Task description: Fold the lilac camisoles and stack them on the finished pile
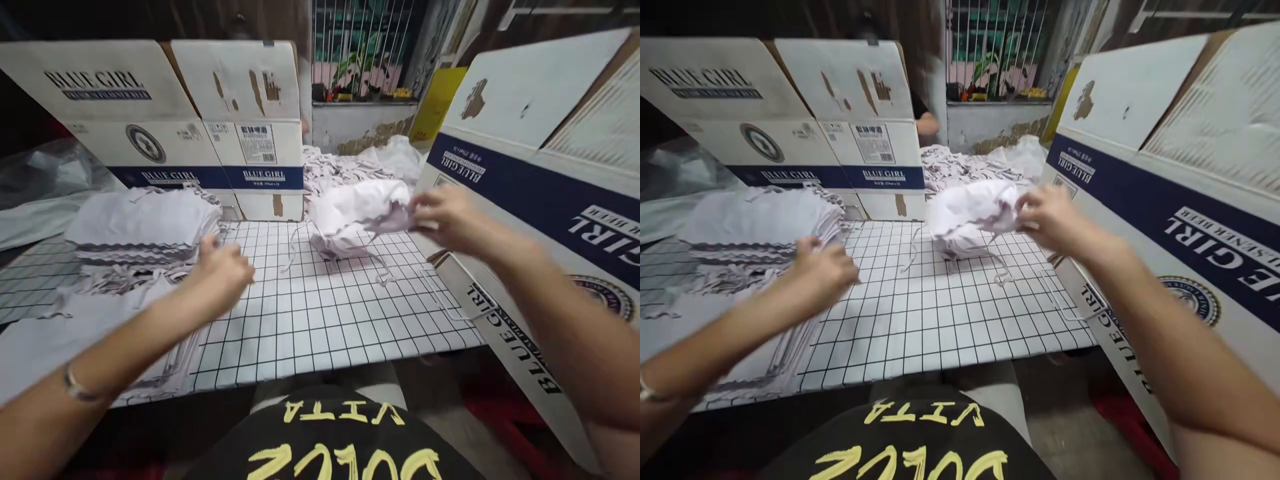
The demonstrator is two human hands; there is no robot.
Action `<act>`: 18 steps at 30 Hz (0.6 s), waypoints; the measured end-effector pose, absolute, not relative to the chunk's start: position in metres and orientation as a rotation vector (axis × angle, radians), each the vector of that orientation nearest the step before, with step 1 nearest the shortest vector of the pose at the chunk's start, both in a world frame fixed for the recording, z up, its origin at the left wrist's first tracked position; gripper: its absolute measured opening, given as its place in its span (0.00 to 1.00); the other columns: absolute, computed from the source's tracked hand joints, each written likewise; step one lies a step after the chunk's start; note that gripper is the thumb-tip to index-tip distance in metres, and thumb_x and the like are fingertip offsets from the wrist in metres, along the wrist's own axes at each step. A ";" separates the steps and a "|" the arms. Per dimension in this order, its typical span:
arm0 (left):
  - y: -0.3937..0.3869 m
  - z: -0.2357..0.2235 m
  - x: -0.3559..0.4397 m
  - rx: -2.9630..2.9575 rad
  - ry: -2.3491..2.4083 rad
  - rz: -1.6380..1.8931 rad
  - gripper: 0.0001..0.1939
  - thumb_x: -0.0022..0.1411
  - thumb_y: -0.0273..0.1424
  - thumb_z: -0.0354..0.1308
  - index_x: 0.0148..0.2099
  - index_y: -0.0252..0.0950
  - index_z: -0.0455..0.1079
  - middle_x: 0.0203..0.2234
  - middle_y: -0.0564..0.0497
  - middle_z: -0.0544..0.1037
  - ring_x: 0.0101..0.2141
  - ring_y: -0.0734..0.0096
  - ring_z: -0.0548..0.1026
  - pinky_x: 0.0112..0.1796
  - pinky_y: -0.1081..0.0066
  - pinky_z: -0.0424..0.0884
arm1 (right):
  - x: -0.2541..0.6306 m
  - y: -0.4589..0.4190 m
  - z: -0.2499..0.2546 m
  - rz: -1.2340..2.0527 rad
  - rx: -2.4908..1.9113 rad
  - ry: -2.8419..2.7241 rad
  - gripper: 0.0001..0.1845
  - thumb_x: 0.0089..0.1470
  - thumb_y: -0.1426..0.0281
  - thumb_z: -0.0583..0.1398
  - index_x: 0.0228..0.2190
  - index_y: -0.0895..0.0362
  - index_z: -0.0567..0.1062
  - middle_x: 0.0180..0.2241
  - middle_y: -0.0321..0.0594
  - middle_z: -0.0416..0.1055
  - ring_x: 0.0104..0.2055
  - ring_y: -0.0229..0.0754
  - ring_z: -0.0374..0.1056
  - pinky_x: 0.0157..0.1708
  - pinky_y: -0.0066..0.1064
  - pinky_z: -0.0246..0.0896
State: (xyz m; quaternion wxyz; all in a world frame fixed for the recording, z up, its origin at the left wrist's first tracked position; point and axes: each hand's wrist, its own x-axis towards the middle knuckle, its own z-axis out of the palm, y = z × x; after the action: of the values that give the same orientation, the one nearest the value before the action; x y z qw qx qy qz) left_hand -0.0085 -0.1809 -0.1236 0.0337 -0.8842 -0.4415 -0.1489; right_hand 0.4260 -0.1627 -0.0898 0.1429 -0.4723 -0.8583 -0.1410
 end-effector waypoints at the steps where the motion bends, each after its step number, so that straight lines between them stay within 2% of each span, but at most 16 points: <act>1: -0.192 -0.146 -0.005 -2.808 -1.375 -0.325 0.15 0.61 0.30 0.53 0.23 0.36 0.71 0.21 0.51 0.75 0.34 0.62 0.70 0.52 0.46 0.46 | 0.424 -0.175 -0.120 -0.333 -1.369 -2.565 0.06 0.53 0.70 0.64 0.35 0.53 0.82 0.44 0.44 0.73 0.47 0.50 0.61 0.48 0.48 0.54; 3: -0.201 -0.178 0.012 -2.920 -1.419 -0.177 0.10 0.63 0.32 0.53 0.32 0.37 0.74 0.29 0.49 0.79 0.36 0.60 0.71 0.50 0.47 0.50 | 0.420 -0.196 -0.174 -0.166 -1.428 -2.620 0.06 0.53 0.73 0.63 0.34 0.54 0.81 0.42 0.44 0.74 0.43 0.49 0.65 0.45 0.45 0.56; 5: -0.189 -0.197 0.042 -2.962 -1.528 -0.287 0.11 0.65 0.35 0.52 0.41 0.37 0.73 0.37 0.47 0.79 0.41 0.58 0.72 0.49 0.50 0.53 | 0.418 -0.211 -0.211 -0.041 -1.490 -2.615 0.06 0.54 0.73 0.62 0.32 0.55 0.80 0.40 0.44 0.75 0.41 0.49 0.67 0.43 0.43 0.57; 7: -0.164 -0.211 0.082 -2.987 -1.578 -0.448 0.14 0.66 0.38 0.50 0.46 0.37 0.71 0.41 0.46 0.78 0.44 0.58 0.72 0.48 0.54 0.57 | 0.418 -0.218 -0.226 0.027 -1.531 -2.598 0.06 0.54 0.73 0.61 0.31 0.55 0.79 0.39 0.44 0.75 0.40 0.48 0.67 0.42 0.41 0.58; 9: -0.135 -0.226 0.122 -3.018 -1.532 -0.538 0.17 0.63 0.41 0.54 0.49 0.37 0.70 0.45 0.44 0.76 0.46 0.56 0.71 0.46 0.58 0.61 | 0.421 -0.221 -0.222 0.054 -1.550 -2.580 0.05 0.54 0.74 0.60 0.31 0.56 0.77 0.38 0.44 0.74 0.40 0.48 0.67 0.42 0.40 0.58; 11: -0.111 -0.243 0.154 -3.089 -1.401 -0.505 0.17 0.60 0.40 0.58 0.48 0.36 0.71 0.47 0.43 0.74 0.46 0.56 0.71 0.43 0.62 0.65 | 0.425 -0.222 -0.207 0.054 -1.556 -2.540 0.05 0.54 0.73 0.59 0.31 0.56 0.76 0.36 0.44 0.74 0.40 0.48 0.67 0.42 0.40 0.58; 14: -0.082 -0.262 0.175 -3.175 -1.256 -0.413 0.07 0.60 0.31 0.56 0.37 0.36 0.75 0.38 0.45 0.77 0.41 0.62 0.73 0.40 0.67 0.67 | 0.437 -0.219 -0.181 0.052 -1.588 -2.423 0.05 0.55 0.70 0.59 0.31 0.55 0.75 0.35 0.43 0.73 0.40 0.48 0.68 0.42 0.40 0.60; 16: -0.064 -0.261 0.173 -3.159 -1.277 -0.441 0.10 0.61 0.28 0.52 0.34 0.36 0.75 0.34 0.47 0.77 0.37 0.65 0.74 0.39 0.69 0.68 | 0.447 -0.210 -0.166 0.043 -1.628 -2.308 0.05 0.54 0.69 0.59 0.31 0.55 0.76 0.36 0.43 0.73 0.40 0.48 0.68 0.41 0.39 0.61; 18: -0.046 -0.246 0.160 -3.091 -1.331 -0.499 0.12 0.61 0.26 0.50 0.36 0.34 0.75 0.35 0.46 0.78 0.37 0.64 0.74 0.40 0.68 0.68 | 0.458 -0.195 -0.153 0.031 -1.651 -2.187 0.05 0.51 0.71 0.59 0.32 0.56 0.76 0.38 0.43 0.73 0.40 0.47 0.68 0.40 0.38 0.62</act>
State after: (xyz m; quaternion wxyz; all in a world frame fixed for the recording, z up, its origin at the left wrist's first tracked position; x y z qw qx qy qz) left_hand 0.1601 -0.0456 -0.2463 -0.1301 -0.9009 -0.3878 -0.1454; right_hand 0.4585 -0.1951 -0.1534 0.1992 -0.5904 -0.7820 0.0109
